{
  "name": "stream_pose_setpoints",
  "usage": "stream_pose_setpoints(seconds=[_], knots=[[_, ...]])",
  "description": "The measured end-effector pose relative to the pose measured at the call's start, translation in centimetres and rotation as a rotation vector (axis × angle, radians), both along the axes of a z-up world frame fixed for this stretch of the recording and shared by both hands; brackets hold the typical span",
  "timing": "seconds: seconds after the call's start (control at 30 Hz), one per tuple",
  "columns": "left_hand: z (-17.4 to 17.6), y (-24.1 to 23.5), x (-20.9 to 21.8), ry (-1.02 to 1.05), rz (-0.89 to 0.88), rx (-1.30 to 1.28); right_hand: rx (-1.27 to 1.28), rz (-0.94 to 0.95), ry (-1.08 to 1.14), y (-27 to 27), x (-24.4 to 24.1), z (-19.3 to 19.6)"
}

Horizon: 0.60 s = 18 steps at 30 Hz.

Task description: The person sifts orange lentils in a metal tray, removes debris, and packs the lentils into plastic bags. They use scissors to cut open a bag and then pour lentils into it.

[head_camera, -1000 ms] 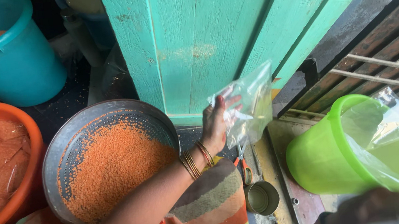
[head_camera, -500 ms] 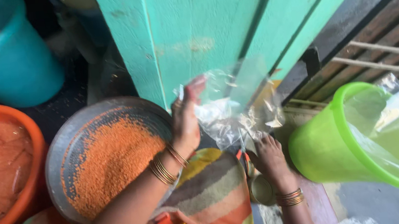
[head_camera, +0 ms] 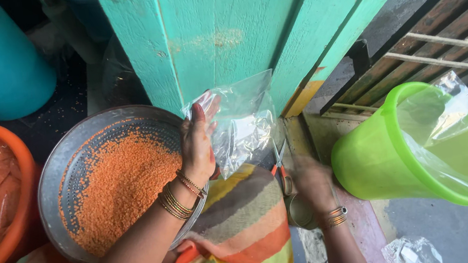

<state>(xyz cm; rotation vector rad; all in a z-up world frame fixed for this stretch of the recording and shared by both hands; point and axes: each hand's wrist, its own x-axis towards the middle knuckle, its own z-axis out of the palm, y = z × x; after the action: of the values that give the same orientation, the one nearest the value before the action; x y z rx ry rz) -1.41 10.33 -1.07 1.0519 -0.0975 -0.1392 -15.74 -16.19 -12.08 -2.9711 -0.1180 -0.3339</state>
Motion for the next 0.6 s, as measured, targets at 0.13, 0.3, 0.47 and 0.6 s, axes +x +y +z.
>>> stream_pose_setpoints(seconds=[0.13,0.3,0.47,0.6], knots=[[0.0,-0.2,-0.5,0.051,0.001,-0.012,-0.106,-0.505,0.266,-5.5,-0.3,0.3],[-0.3,-1.0,-1.2,0.323,0.024,-0.079,1.376,-0.055,0.074,-3.5,-0.6,-2.7],[-0.1,-0.8,-1.5,0.074,-0.083,-0.308,2.321,0.431,0.001,-0.2,-1.7,-4.5],[-1.1,-0.9,-1.7,-0.002,-0.205,-0.298,2.374,0.152,-0.119,2.6,-1.7,0.3]])
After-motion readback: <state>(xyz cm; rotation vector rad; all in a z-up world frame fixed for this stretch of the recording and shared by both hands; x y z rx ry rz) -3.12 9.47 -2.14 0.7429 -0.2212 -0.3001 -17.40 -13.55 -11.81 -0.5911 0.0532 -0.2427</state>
